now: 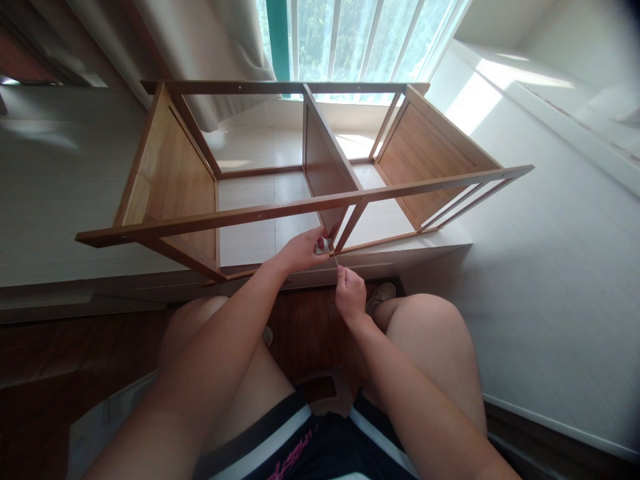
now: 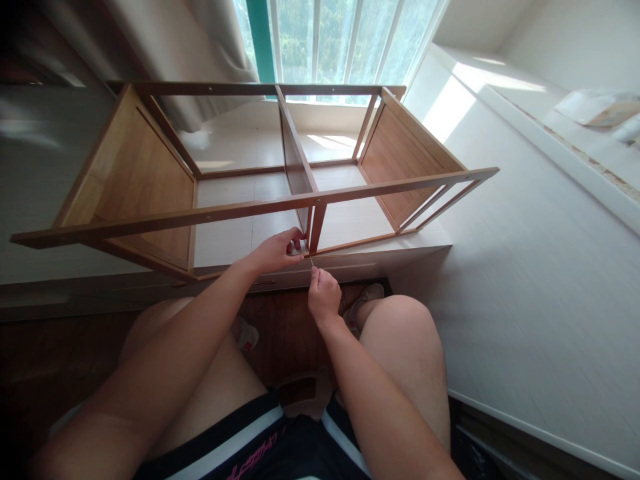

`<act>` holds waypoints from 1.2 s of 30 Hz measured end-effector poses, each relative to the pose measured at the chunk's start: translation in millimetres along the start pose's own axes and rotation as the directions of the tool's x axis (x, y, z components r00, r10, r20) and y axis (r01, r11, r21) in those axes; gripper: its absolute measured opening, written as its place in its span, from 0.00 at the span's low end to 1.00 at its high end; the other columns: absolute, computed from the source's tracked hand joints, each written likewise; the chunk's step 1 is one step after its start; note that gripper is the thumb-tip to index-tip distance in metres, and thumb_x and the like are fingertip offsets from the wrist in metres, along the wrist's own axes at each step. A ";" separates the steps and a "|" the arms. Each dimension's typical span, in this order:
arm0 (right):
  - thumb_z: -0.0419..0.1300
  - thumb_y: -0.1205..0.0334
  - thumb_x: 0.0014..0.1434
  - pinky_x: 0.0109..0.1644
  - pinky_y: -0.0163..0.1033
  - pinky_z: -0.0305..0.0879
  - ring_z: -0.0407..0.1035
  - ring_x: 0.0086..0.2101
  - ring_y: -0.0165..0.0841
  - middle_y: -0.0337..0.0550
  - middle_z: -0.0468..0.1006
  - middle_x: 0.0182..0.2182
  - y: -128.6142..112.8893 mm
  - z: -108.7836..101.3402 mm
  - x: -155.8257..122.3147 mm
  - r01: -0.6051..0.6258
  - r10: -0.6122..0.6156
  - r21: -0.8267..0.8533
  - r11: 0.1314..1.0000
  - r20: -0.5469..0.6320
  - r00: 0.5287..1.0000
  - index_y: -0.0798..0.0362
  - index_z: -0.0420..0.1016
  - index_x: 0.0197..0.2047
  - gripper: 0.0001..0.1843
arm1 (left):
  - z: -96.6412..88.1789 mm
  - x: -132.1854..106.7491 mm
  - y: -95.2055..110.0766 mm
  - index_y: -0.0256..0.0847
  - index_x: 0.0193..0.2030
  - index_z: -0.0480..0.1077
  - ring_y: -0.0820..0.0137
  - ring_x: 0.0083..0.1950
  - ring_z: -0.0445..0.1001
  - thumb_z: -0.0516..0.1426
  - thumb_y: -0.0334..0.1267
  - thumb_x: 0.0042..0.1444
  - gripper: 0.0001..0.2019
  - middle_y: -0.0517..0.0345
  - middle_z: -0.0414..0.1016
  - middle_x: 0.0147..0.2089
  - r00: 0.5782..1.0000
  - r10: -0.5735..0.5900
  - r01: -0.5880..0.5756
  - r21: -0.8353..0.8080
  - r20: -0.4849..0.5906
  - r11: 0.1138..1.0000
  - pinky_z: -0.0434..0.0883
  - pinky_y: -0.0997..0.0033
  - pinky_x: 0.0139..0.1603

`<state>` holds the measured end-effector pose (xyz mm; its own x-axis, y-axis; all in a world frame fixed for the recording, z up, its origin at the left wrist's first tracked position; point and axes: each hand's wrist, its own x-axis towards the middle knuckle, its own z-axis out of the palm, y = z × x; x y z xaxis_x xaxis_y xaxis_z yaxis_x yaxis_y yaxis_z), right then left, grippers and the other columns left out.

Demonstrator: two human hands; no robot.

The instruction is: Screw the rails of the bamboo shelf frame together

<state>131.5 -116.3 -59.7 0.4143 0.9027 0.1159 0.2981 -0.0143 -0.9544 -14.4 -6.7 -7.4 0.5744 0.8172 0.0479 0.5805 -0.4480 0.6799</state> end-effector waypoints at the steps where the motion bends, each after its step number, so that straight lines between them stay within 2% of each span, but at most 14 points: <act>1: 0.58 0.54 0.59 0.27 0.36 0.42 0.51 0.22 0.30 0.36 0.61 0.17 0.6 -0.6 0.5 0.001 -0.001 -0.021 1.000 -0.001 1.000 0.50 0.62 0.19 0.19 | 0.0 0.1 0.0 0.43 0.45 0.64 0.71 0.34 0.69 0.57 0.40 0.47 0.17 0.60 0.72 0.37 1.000 -0.001 0.001 0.002 0.002 1.000 0.64 0.71 0.33; 4: 0.56 0.51 0.60 0.26 0.35 0.43 0.51 0.22 0.28 0.35 0.60 0.18 4.2 0.8 2.0 -0.021 0.021 -0.021 1.000 0.020 1.000 0.50 0.60 0.19 0.21 | -0.1 0.2 0.3 0.43 0.45 0.63 0.71 0.34 0.69 0.57 0.41 0.47 0.17 0.60 0.72 0.38 1.000 -0.012 0.012 0.011 0.010 1.000 0.64 0.71 0.33; 7: 0.53 0.46 0.60 0.23 0.34 0.46 0.50 0.19 0.26 0.33 0.57 0.16 8.2 6.7 3.3 -0.171 0.154 0.178 0.969 0.108 0.982 0.50 0.57 0.19 0.24 | -0.2 0.1 0.6 0.43 0.45 0.63 0.71 0.33 0.69 0.57 0.41 0.48 0.17 0.60 0.72 0.38 1.000 -0.010 0.010 0.012 0.014 1.000 0.64 0.71 0.33; 10: 0.54 0.43 0.58 0.18 0.33 0.46 0.50 0.15 0.25 0.31 0.54 0.14 8.8 12.5 4.3 -0.368 0.284 0.416 0.832 0.250 0.926 0.50 0.53 0.18 0.25 | 0.1 -0.1 0.6 0.44 0.45 0.63 0.71 0.33 0.68 0.57 0.41 0.48 0.17 0.60 0.72 0.37 1.000 -0.009 0.009 0.008 0.011 1.000 0.63 0.71 0.33; 12: 0.55 0.44 0.58 0.16 0.33 0.45 0.51 0.14 0.24 0.30 0.53 0.14 6.9 14.0 4.3 -0.449 0.323 0.503 0.738 0.321 0.890 0.50 0.52 0.19 0.25 | 0.2 -0.2 0.6 0.44 0.45 0.63 0.71 0.33 0.69 0.57 0.41 0.48 0.17 0.60 0.72 0.37 1.000 -0.010 0.010 0.004 0.007 1.000 0.63 0.71 0.33; 16: 0.54 0.45 0.58 0.16 0.31 0.45 0.53 0.15 0.25 0.30 0.53 0.15 0.7 12.9 3.0 -0.562 0.379 0.582 0.588 0.415 0.827 0.50 0.50 0.20 0.24 | 0.0 -0.3 1.4 0.44 0.45 0.63 0.71 0.33 0.69 0.57 0.41 0.48 0.17 0.60 0.72 0.37 1.000 -0.007 0.007 -0.001 0.004 1.000 0.63 0.71 0.33; 19: 0.53 0.45 0.58 0.17 0.31 0.46 0.52 0.15 0.25 0.30 0.52 0.16 -3.0 11.4 2.7 -0.624 0.402 0.585 0.517 0.478 0.781 0.50 0.48 0.21 0.24 | -0.7 -0.3 2.9 0.44 0.45 0.63 0.72 0.33 0.68 0.57 0.42 0.48 0.17 0.60 0.72 0.38 1.000 -0.026 0.026 0.000 0.014 1.000 0.63 0.71 0.33; 23: 0.52 0.47 0.58 0.17 0.32 0.46 0.50 0.16 0.25 0.30 0.51 0.16 -5.7 10.4 4.1 -0.668 0.419 0.582 0.465 0.520 0.745 0.50 0.45 0.20 0.24 | -1.2 -0.4 3.9 0.44 0.45 0.63 0.72 0.33 0.68 0.57 0.42 0.47 0.17 0.59 0.72 0.38 0.999 -0.035 0.035 -0.004 0.020 0.999 0.63 0.71 0.33; 27: 0.51 0.50 0.59 0.18 0.32 0.45 0.49 0.16 0.25 0.31 0.50 0.15 -7.0 9.7 5.6 -0.686 0.419 0.592 0.423 0.544 0.727 0.51 0.44 0.20 0.24 | -0.5 -0.2 2.8 0.44 0.45 0.63 0.72 0.32 0.68 0.57 0.42 0.47 0.17 0.60 0.72 0.37 1.000 -0.020 0.020 -0.012 0.010 1.000 0.63 0.72 0.32; 32: 0.50 0.50 0.59 0.18 0.32 0.46 0.48 0.16 0.25 0.31 0.49 0.15 -7.9 8.3 6.8 -0.688 0.429 0.559 0.463 0.538 0.726 0.51 0.44 0.19 0.24 | -0.5 -0.4 3.4 0.44 0.45 0.64 0.72 0.32 0.68 0.57 0.42 0.47 0.17 0.60 0.72 0.37 0.999 -0.031 0.031 -0.012 0.011 0.999 0.63 0.71 0.32; 36: 0.49 0.51 0.60 0.18 0.32 0.46 0.47 0.16 0.25 0.32 0.48 0.15 -8.1 7.7 7.2 -0.689 0.419 0.561 0.459 0.547 0.724 0.51 0.43 0.19 0.24 | -0.7 -0.6 4.1 0.44 0.46 0.64 0.72 0.32 0.68 0.57 0.42 0.47 0.17 0.60 0.72 0.37 0.999 -0.035 0.035 -0.014 0.013 0.999 0.63 0.71 0.32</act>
<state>125.5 -106.4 -53.3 -0.0458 0.8834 -0.4664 -0.6312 -0.3875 -0.6719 -12.7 -8.8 -4.1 0.5610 0.8277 0.0146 0.5926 -0.4138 0.6910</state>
